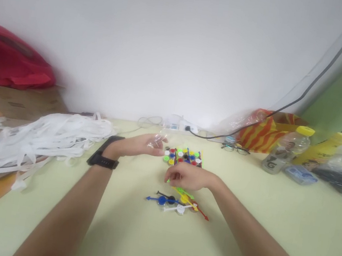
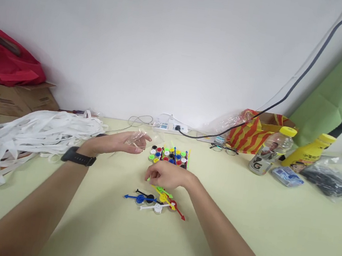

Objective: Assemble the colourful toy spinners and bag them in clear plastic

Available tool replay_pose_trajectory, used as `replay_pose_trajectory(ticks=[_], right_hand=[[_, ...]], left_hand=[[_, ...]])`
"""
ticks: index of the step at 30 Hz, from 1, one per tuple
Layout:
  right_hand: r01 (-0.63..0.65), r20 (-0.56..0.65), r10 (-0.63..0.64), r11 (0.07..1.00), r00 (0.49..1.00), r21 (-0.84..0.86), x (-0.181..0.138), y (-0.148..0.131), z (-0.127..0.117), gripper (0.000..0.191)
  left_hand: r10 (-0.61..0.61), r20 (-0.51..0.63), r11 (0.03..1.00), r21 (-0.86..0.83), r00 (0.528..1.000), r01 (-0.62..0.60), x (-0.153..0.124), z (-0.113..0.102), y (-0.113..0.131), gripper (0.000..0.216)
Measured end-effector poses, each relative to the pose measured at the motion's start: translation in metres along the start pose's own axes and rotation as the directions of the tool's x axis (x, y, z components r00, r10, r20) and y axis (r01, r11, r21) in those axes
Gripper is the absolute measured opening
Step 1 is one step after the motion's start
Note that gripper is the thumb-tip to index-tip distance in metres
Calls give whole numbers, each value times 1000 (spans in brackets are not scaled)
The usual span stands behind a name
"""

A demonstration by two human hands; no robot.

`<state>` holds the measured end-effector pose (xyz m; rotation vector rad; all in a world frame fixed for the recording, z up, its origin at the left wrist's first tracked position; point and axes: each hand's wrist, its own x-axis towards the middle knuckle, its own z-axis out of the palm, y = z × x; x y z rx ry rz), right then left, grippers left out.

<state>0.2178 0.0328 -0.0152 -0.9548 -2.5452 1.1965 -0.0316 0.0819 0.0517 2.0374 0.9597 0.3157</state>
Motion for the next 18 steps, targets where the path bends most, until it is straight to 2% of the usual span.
replay_pose_trajectory(ticks=[5, 9, 14, 18], right_hand=[[-5, -13, 6, 998, 1000, 70, -2, 4, -5, 16], [7, -92, 2, 996, 996, 94, -3, 5, -9, 12], [-2, -161, 62, 938, 985, 348, -7, 5, -15, 11], [25, -257, 106, 888, 961, 460, -14, 3, -26, 12]], left_hand=[[51, 45, 986, -162, 998, -43, 2, 4, -1, 61], [69, 94, 966, -255, 993, -43, 3, 4, 1, 64], [96, 136, 936, -349, 986, -43, 4, 3, -2, 62], [110, 133, 930, -363, 985, -55, 4, 2, -3, 62]])
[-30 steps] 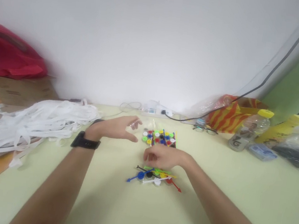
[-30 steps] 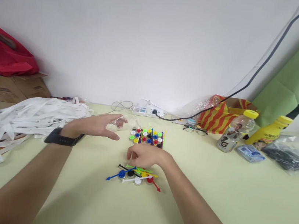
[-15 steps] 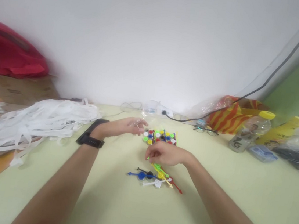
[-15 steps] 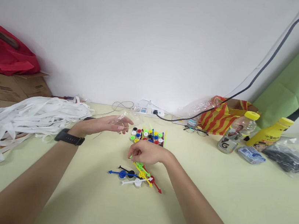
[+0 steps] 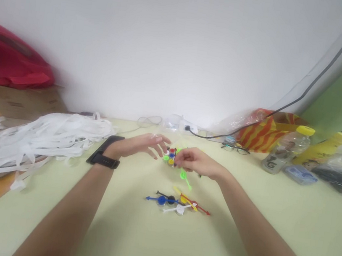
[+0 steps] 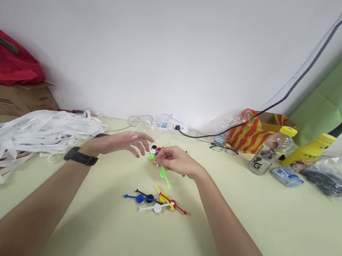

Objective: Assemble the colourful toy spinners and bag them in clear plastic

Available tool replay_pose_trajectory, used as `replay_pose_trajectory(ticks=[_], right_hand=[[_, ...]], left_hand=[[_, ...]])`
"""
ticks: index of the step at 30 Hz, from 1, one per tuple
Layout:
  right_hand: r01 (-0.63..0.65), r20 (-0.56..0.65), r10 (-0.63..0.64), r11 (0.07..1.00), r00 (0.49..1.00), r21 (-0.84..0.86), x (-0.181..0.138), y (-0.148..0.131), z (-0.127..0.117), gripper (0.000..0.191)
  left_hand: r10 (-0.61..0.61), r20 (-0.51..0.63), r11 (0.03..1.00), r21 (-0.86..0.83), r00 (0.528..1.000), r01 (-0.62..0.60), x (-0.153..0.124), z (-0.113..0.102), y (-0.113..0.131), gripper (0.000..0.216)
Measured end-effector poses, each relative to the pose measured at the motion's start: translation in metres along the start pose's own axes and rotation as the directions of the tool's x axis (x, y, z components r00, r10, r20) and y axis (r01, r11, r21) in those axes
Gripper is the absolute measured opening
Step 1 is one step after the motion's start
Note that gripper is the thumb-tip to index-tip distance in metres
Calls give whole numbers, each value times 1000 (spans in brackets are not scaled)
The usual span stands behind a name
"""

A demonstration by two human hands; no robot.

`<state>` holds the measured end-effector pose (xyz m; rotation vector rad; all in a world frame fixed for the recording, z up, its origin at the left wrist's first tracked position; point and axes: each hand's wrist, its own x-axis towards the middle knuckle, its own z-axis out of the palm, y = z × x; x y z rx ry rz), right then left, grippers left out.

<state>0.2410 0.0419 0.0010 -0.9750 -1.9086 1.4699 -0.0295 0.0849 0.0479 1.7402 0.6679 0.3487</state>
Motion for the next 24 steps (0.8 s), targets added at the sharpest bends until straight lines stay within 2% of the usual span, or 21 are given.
replay_pose_trajectory(ticks=[3, 4, 5, 6, 8, 9, 10, 11, 13, 18, 24], right_hand=[[67, -146, -59, 996, 988, 57, -5, -5, -16, 21], [123, -232, -104, 990, 967, 69, -7, -6, -23, 24], [197, -344, -160, 977, 925, 77, -9, -7, -30, 25], [284, -472, -216, 956, 855, 76, -10, -8, -37, 26], [443, -700, -282, 895, 656, 55, -13, -12, -49, 26], [497, -771, -290, 867, 567, 40, -14, -14, -53, 26], [531, -810, -291, 847, 509, 29, -16, -17, -56, 26], [547, -825, -292, 837, 484, 25, -17, -21, -56, 26], [553, -812, -297, 833, 503, 38, -21, -29, -54, 26], [538, -734, -306, 838, 606, 94, -25, -45, -39, 25], [499, -642, -319, 859, 698, 116, -24, -48, -32, 21]], left_hand=[[20, 36, 999, -39, 999, -18, -1, -1, 0, 60], [32, 57, 998, -57, 998, -28, -2, -1, 0, 60], [48, 80, 996, -80, 996, -42, -2, -1, 0, 59], [68, 101, 993, -105, 993, -58, -3, -2, -1, 59], [104, 135, 984, -159, 985, -82, -4, -2, -1, 62], [115, 149, 979, -182, 982, -87, -4, -2, -1, 64], [119, 162, 976, -198, 980, -86, -4, -2, -1, 66], [119, 174, 975, -209, 977, -82, -4, -1, 0, 67], [108, 192, 974, -216, 975, -66, -4, 2, 3, 69], [75, 202, 980, -197, 977, -34, -3, 14, 12, 66], [50, 225, 986, -165, 973, -13, 2, 22, 14, 61]])
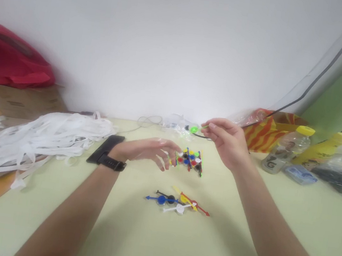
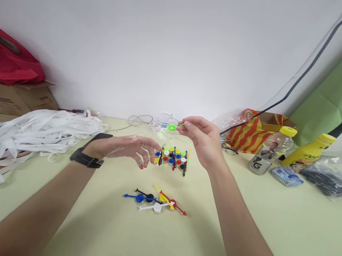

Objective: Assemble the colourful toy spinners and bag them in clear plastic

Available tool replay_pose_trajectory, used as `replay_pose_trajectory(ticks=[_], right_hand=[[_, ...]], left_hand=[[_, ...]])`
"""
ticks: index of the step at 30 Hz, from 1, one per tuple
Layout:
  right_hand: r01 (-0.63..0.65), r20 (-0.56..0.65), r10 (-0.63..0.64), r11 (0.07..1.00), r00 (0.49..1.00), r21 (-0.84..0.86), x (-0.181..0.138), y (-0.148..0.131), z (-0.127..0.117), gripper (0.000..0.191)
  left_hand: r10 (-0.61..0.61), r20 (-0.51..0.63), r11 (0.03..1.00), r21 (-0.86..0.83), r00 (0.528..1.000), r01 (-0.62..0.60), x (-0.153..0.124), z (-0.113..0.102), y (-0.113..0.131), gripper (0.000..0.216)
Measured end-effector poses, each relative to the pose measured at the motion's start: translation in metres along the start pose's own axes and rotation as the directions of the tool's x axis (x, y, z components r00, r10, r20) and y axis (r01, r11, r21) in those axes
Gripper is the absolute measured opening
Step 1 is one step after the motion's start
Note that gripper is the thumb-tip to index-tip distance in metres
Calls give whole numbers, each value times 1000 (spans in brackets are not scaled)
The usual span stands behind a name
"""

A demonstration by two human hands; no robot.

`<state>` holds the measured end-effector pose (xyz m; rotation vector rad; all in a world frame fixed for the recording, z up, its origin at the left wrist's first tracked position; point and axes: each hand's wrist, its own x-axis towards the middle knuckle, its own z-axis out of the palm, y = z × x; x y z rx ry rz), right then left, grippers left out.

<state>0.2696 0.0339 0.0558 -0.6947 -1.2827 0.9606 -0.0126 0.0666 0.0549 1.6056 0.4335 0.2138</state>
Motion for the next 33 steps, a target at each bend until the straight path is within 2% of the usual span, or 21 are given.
replay_pose_trajectory(ticks=[5, 9, 13, 17, 19, 23, 27, 30, 33], right_hand=[[-38, 99, 33, 998, 995, 54, -2, 2, 2, 18], [-93, 164, 89, 995, 982, 20, -4, 4, 5, 23], [-105, 106, 105, 994, 989, -3, -2, 4, 1, 28], [-97, 29, 96, 994, 995, 44, 2, 1, -8, 22], [-86, 8, 85, 995, 996, 53, 3, -2, -12, 19], [-55, -24, 55, 998, 998, 8, 5, -10, -20, 16], [-31, 1, 31, 999, 1000, 14, 5, -17, -27, 11], [-38, 49, 37, 999, 998, 8, 4, -18, -26, 8], [-53, 105, 60, 996, 993, -72, 2, -15, -18, 4]], left_hand=[[-8, 6, 1000, -18, 1000, 9, 5, 1, -4, 56], [3, 28, 1000, -23, 1000, -2, 8, 4, -4, 58], [-5, 35, 1000, -2, 999, 5, 9, 7, -2, 59], [-8, 45, 1000, 28, 999, 6, 10, 7, -1, 59], [11, 26, 996, 93, 1000, -14, 10, 7, 1, 59], [44, -77, 942, 336, 996, -16, 11, 7, 5, 59], [37, -140, 870, 491, 989, 37, 11, 5, 6, 59], [40, -145, 885, 465, 989, 33, 11, 5, 4, 62], [9, -145, 925, 377, 989, 47, 13, 8, 2, 60]])
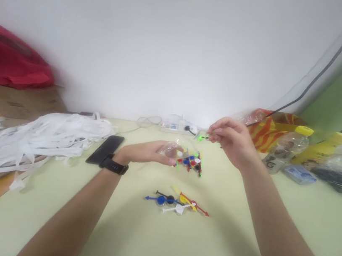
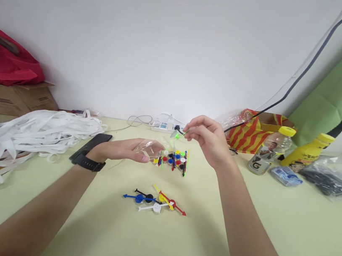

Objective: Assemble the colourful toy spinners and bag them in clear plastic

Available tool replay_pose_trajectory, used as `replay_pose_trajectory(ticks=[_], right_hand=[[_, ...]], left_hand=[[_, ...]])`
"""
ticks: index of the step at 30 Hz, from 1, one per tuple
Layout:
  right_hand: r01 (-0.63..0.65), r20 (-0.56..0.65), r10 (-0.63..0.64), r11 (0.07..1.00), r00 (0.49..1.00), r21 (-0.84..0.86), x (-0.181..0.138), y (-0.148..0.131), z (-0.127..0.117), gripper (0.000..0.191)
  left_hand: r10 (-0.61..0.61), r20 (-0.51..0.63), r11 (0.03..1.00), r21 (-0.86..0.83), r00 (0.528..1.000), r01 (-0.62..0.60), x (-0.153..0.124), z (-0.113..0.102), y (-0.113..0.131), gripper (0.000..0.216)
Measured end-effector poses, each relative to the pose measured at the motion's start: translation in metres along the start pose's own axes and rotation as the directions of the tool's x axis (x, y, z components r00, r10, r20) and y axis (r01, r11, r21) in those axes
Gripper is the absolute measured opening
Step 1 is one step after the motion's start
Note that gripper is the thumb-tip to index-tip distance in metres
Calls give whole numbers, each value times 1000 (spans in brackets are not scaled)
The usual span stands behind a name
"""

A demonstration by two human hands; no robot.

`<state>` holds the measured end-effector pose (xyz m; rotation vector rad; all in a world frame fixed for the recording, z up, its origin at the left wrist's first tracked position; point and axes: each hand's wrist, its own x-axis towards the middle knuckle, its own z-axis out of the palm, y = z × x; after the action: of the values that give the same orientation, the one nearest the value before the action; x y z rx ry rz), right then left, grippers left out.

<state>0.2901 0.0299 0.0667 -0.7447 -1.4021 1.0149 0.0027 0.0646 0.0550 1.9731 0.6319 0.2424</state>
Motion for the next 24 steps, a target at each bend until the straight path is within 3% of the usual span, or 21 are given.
replay_pose_trajectory(ticks=[9, 18, 24], right_hand=[[-30, 121, 74, 944, 990, -328, -3, 11, 18, 7], [3, 164, 51, 950, 985, -312, -1, 21, 16, 22], [2, 180, 64, 939, 982, -344, -1, 22, 12, 22]], left_hand=[[-58, 117, 960, -266, 992, 87, 2, 3, -4, 58], [-50, 148, 938, -332, 988, 97, 0, 5, -2, 50], [-54, 145, 943, -318, 988, 99, 0, 4, -3, 51]])
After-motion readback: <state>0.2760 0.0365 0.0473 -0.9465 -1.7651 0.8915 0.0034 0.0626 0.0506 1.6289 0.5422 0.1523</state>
